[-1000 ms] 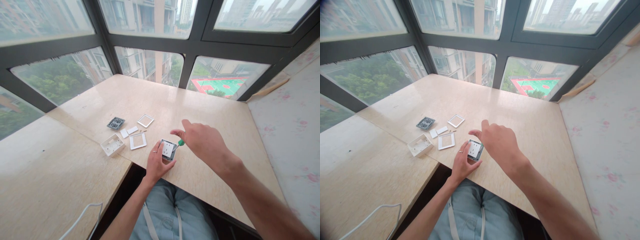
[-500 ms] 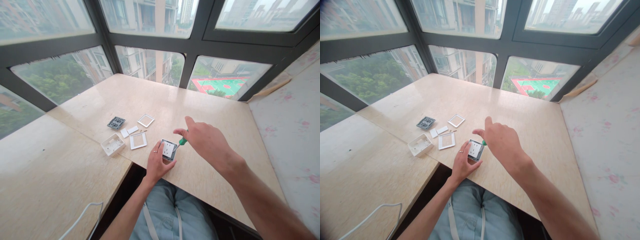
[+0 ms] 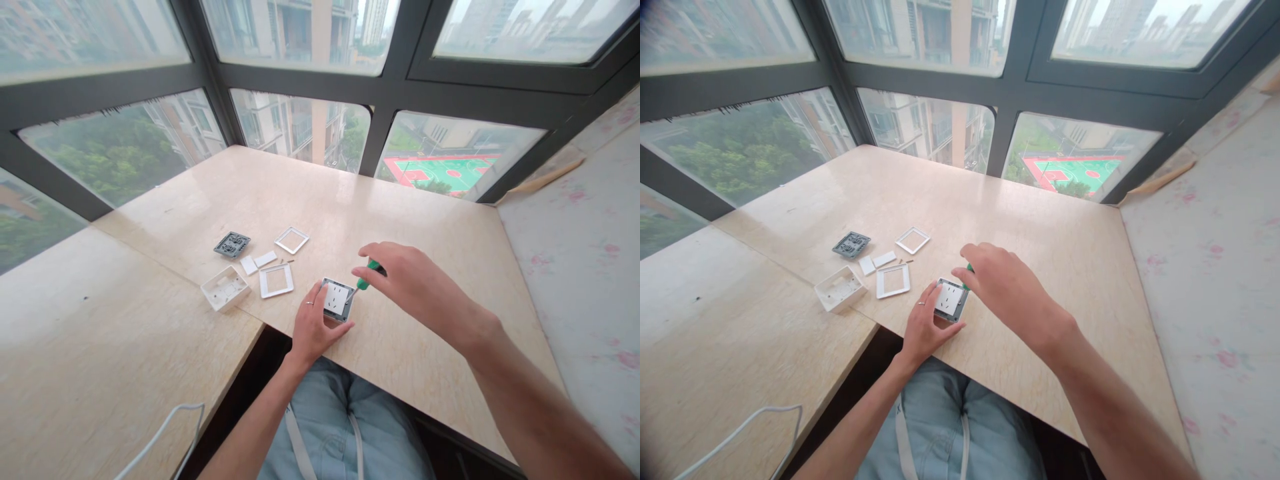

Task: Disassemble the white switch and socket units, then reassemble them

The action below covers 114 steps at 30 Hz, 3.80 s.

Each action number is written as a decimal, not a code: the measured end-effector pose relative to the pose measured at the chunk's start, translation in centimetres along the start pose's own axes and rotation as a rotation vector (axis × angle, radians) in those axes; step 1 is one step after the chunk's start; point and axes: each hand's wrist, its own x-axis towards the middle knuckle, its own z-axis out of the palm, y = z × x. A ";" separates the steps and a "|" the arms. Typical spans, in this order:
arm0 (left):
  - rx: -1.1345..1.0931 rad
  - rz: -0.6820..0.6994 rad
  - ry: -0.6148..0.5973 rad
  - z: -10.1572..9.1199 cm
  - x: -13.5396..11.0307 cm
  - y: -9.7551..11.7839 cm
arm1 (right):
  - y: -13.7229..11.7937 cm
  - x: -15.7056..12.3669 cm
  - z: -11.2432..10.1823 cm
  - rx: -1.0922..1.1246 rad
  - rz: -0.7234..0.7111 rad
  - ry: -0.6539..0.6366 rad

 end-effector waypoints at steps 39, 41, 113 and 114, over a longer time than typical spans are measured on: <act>-0.085 -0.128 -0.002 -0.1 -0.1 0.3 | -3.6 3.2 0.7 0.006 -0.204 -0.143; -0.087 -0.122 -0.001 -0.2 -0.1 0.3 | -4.4 3.7 1.0 -0.178 -0.019 -0.101; -0.069 -0.069 0.035 0.2 -0.3 0.1 | -3.2 4.0 0.6 0.006 -0.271 -0.162; -0.066 -0.069 0.035 0.2 -0.3 0.1 | -3.5 4.1 0.7 -0.004 -0.228 -0.148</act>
